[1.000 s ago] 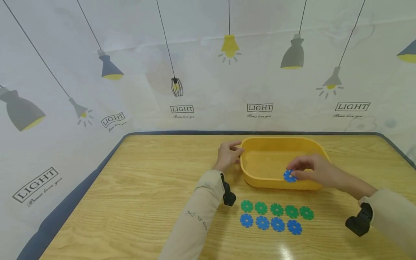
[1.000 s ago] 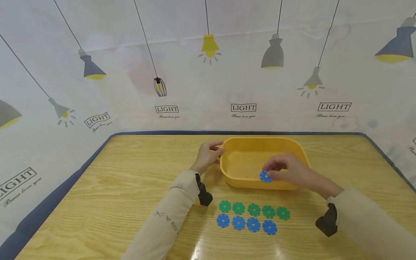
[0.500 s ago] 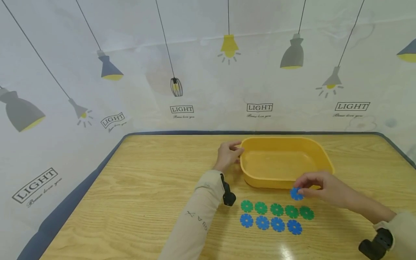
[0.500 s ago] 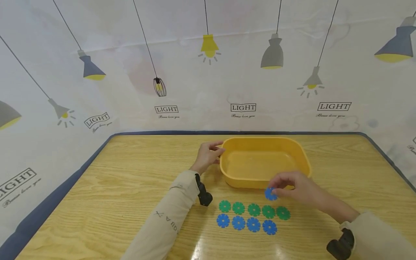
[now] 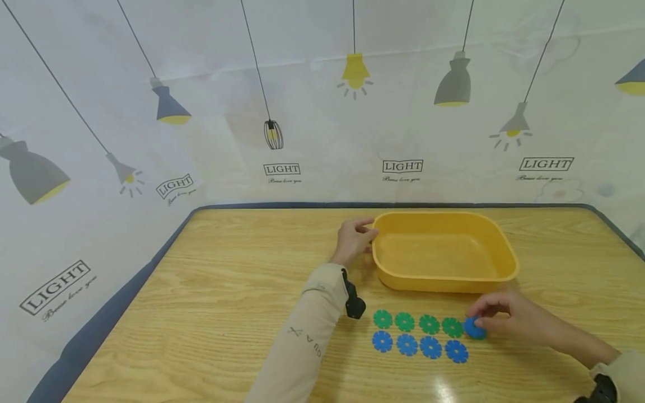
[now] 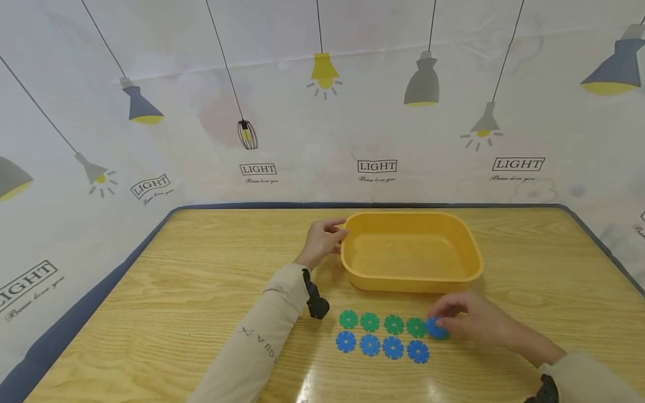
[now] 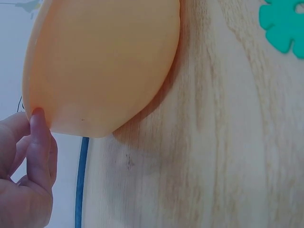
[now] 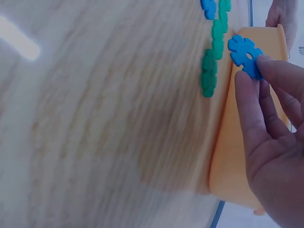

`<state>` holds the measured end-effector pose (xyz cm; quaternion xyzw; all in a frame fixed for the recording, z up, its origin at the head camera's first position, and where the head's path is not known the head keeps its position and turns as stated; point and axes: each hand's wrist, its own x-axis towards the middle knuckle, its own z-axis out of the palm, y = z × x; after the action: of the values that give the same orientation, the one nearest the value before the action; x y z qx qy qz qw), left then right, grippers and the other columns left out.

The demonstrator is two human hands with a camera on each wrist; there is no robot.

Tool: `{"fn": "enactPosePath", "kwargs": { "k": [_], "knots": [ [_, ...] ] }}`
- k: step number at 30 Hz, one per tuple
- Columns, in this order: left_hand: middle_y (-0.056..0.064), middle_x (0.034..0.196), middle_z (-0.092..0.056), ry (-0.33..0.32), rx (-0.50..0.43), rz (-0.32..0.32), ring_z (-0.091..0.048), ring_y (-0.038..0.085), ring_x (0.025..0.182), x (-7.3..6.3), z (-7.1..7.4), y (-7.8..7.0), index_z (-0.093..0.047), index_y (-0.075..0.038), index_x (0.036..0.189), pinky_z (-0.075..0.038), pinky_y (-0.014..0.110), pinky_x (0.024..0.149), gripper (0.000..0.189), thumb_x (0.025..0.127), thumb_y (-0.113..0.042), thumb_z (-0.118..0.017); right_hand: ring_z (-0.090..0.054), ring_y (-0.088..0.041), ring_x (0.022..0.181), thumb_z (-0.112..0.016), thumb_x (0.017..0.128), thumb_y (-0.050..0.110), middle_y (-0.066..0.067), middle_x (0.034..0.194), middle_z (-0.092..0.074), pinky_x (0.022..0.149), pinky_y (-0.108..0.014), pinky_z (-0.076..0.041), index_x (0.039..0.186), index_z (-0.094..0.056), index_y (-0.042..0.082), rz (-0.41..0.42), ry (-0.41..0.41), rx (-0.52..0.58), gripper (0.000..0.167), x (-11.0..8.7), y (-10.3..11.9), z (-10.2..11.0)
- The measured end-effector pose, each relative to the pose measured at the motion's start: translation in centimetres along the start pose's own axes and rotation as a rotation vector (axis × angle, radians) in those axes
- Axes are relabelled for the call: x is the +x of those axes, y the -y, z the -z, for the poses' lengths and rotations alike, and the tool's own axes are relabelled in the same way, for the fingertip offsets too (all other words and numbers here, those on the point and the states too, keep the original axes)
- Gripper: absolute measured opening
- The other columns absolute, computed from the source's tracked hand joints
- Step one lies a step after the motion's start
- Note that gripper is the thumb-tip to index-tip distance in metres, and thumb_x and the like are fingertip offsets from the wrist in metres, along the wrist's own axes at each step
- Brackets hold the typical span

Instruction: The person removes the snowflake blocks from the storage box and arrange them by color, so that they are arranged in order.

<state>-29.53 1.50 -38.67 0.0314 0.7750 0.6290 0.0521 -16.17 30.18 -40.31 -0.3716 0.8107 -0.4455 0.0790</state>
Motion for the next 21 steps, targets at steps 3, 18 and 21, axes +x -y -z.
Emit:
{"fn": "enactPosePath", "kwargs": {
  "k": [3,18,21],
  "knots": [
    [0.008,0.084,-0.057,-0.004,0.006,0.002,-0.061,0.017,0.065,0.0,0.0,0.0,-0.06,-0.006,0.115,-0.055,0.024,0.053,0.034,0.082,-0.007,-0.063,-0.056,-0.001,0.078,-0.058,0.082,-0.005,0.005,0.086,-0.064,0.061,-0.019,-0.049,0.092,-0.064,0.001,-0.04,-0.003,-0.014,0.013,-0.5,-0.3,-0.1],
    [0.008,0.085,-0.055,0.007,0.003,-0.003,-0.06,0.017,0.065,0.1,0.0,0.0,-0.06,-0.006,0.116,-0.055,0.024,0.053,0.034,0.082,-0.007,-0.063,-0.056,-0.003,0.078,-0.061,0.076,-0.009,0.005,0.089,-0.063,0.059,-0.019,-0.05,0.092,-0.064,0.0,-0.006,-0.001,0.014,0.018,-1.4,-1.1,-0.9],
    [0.008,0.085,-0.055,0.009,0.002,0.001,-0.06,0.017,0.065,0.1,0.1,0.0,-0.06,-0.006,0.116,-0.055,0.025,0.054,0.034,0.082,-0.007,-0.063,-0.054,-0.004,0.076,-0.061,0.078,-0.007,0.003,0.088,-0.062,0.058,-0.02,-0.05,0.092,-0.063,-0.001,-0.041,0.017,0.03,0.016,-1.5,-1.0,-1.0]
  ]
}}
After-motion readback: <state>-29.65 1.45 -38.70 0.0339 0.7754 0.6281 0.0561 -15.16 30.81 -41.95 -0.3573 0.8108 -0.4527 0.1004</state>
